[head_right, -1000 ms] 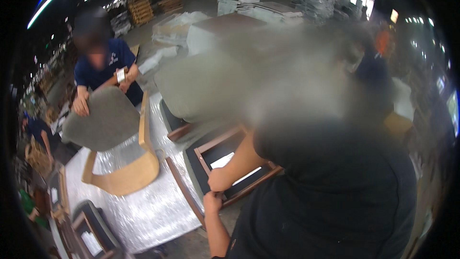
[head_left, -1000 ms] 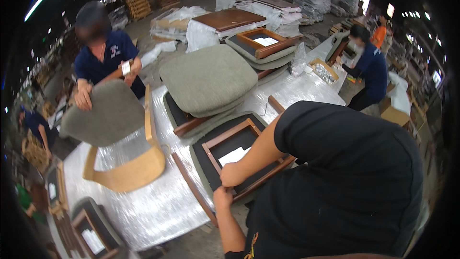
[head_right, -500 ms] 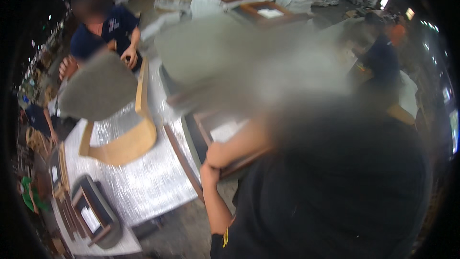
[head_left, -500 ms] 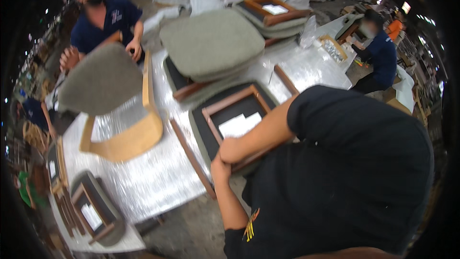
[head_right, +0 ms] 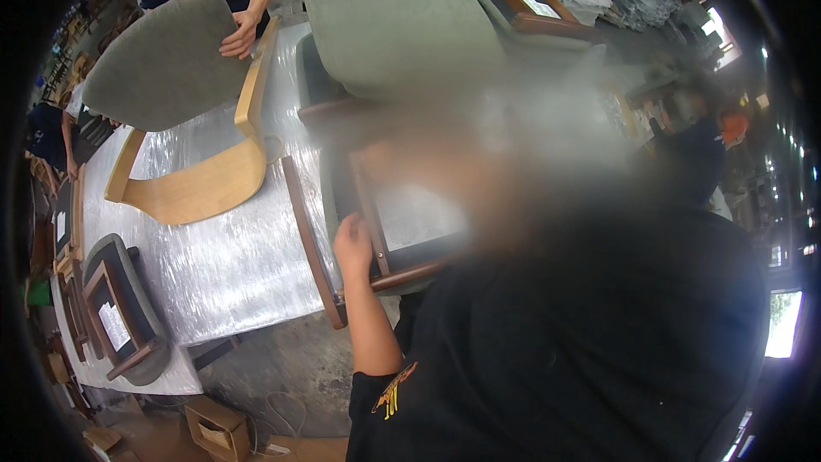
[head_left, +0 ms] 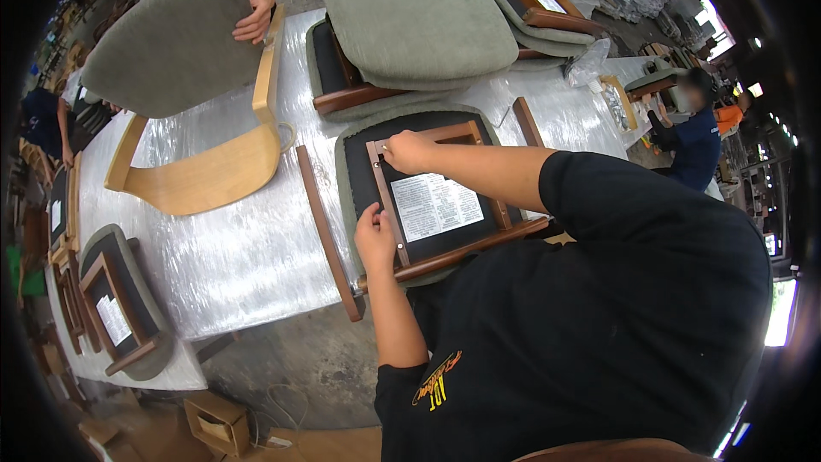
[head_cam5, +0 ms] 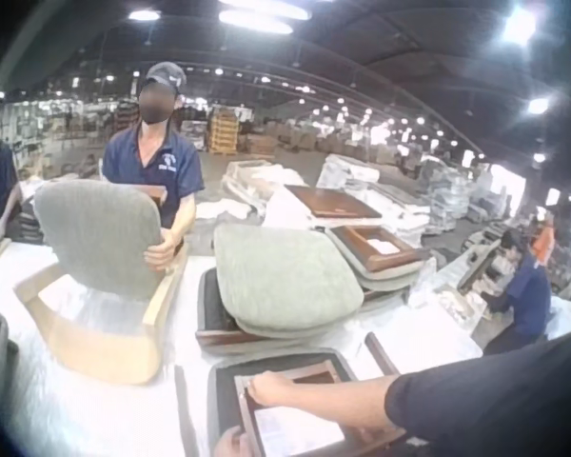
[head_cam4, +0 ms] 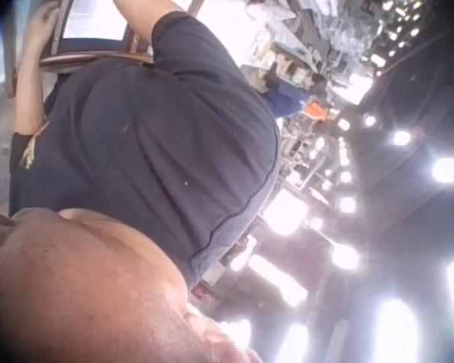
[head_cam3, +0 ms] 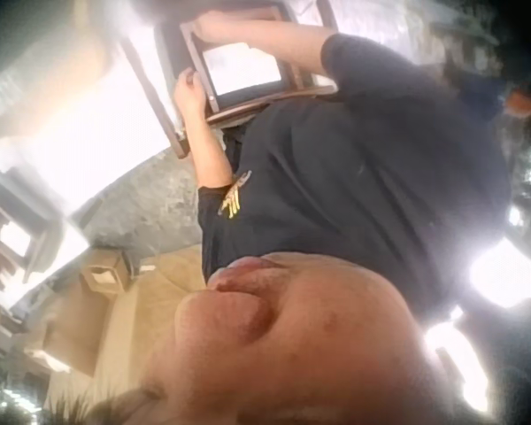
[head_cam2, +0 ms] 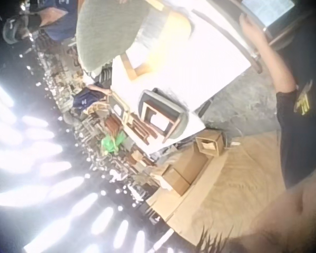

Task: The person assembles wooden chairs by attaching legs to the seat frames and securing them with screws. They repeatedly flip the chairs, align the legs, and tighten fasteners using a screwdriver. The process is repeated for multiple chairs on a workbench.

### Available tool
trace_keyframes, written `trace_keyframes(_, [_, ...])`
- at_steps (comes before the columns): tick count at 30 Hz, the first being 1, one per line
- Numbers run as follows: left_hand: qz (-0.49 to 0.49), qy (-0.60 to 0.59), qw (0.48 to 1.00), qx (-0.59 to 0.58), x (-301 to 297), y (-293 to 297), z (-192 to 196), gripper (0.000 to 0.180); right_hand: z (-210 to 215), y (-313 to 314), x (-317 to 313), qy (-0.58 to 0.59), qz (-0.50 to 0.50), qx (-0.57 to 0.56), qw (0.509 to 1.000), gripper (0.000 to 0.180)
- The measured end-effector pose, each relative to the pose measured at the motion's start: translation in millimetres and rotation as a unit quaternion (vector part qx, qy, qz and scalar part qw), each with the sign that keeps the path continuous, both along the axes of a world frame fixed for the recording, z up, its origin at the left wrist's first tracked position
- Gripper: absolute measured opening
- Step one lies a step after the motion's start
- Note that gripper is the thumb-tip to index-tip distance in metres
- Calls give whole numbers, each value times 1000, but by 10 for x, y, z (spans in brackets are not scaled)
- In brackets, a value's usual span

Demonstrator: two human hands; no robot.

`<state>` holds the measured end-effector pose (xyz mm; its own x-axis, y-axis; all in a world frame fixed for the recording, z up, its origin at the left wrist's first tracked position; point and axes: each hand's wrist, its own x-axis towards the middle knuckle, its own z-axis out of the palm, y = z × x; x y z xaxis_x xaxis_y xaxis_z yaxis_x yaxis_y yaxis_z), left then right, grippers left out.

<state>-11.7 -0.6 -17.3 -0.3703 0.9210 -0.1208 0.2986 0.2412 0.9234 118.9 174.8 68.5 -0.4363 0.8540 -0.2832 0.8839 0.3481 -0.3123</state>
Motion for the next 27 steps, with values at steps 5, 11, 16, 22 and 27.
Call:
trace_keyframes(5, [35, -2, 999, 32, 66, 499, -66, 38, -51, 272, -202, -98, 83, -72, 989, 30])
trace_keyframes(11, [-18, 69, 987, 145, 55, 1141, -359, 19, 46, 367, -249, -163, 443, 91, 877, 17])
trace_keyframes(16, [8, 102, 984, 146, 92, 1226, -564, 11, 338, 433, -210, -54, 114, -267, 955, 34])
trace_keyframes(22, [25, 55, 983, 173, 190, 1196, -615, 12, -72, 279, -256, 2, 73, -215, 974, 33])
trace_keyframes(27, [-11, 44, 982, 182, 163, 1150, -534, 15, 55, 402, -140, -67, 464, 98, 878, 15])
